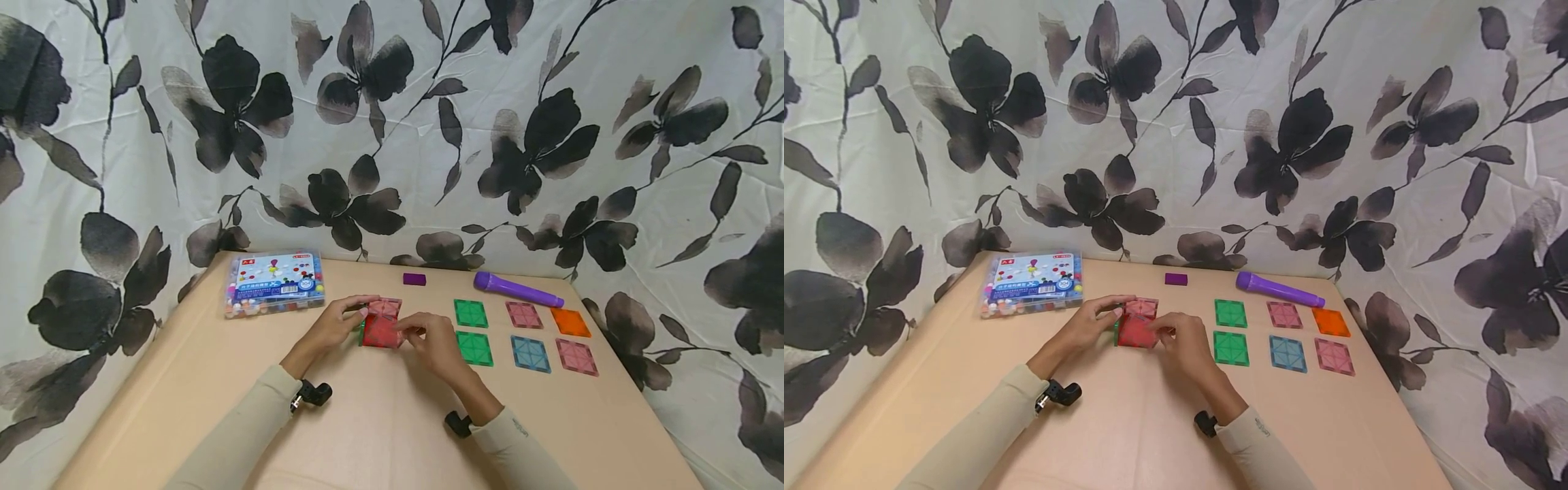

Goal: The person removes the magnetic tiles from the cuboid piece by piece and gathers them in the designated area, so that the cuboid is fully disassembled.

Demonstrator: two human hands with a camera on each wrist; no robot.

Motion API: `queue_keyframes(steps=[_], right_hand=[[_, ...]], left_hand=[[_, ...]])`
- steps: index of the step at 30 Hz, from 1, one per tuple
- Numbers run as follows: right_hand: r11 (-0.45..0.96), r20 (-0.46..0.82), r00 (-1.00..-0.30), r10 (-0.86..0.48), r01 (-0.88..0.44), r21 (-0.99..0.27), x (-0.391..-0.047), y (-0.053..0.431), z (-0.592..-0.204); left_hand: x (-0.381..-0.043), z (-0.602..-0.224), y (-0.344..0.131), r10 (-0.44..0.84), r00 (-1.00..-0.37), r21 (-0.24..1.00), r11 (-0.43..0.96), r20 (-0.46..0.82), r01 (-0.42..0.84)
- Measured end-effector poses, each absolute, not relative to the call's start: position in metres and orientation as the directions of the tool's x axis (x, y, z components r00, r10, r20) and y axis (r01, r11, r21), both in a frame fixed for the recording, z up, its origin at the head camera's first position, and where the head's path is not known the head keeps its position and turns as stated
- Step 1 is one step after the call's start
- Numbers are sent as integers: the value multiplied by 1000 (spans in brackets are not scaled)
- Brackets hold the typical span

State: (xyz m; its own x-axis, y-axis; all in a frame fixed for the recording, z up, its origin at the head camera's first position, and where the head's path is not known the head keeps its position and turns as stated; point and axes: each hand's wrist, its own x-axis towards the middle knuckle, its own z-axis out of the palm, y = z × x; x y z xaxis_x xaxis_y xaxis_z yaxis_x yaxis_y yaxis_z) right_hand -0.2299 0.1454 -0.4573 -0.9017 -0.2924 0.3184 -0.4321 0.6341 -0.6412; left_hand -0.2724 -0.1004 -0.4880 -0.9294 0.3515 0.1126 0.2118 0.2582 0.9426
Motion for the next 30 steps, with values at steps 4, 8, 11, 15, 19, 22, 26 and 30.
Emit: queue_keyframes(steps=[4,8,11,15,19,22,26,30], right_hand=[[564,249,-949,-191,-314,-764,-221,158,-457],[481,134,-987,-87,-159,-862,-208,174,-455],[425,51,-999,-19,-54,-904,-197,188,-453],[357,-28,-999,39,40,-933,-179,210,-451],[305,-82,-994,78,102,-947,-161,234,-451],[279,-135,-984,113,162,-947,-147,250,-453],[300,-196,-965,173,241,-923,-133,268,-456],[375,-226,-952,206,290,-880,-123,281,-461]], left_hand=[[-273,-489,-100,340,-935,945,260,100,196],[-272,-489,-99,339,-934,944,257,112,206],[-271,-487,-99,335,-937,949,250,103,194],[-271,-487,-99,336,-938,955,242,82,170],[-271,-487,-99,341,-937,957,236,80,167],[-271,-488,-99,341,-937,960,230,75,160],[-271,-489,-99,343,-936,960,227,81,166],[-271,-489,-100,341,-936,959,229,83,168]])
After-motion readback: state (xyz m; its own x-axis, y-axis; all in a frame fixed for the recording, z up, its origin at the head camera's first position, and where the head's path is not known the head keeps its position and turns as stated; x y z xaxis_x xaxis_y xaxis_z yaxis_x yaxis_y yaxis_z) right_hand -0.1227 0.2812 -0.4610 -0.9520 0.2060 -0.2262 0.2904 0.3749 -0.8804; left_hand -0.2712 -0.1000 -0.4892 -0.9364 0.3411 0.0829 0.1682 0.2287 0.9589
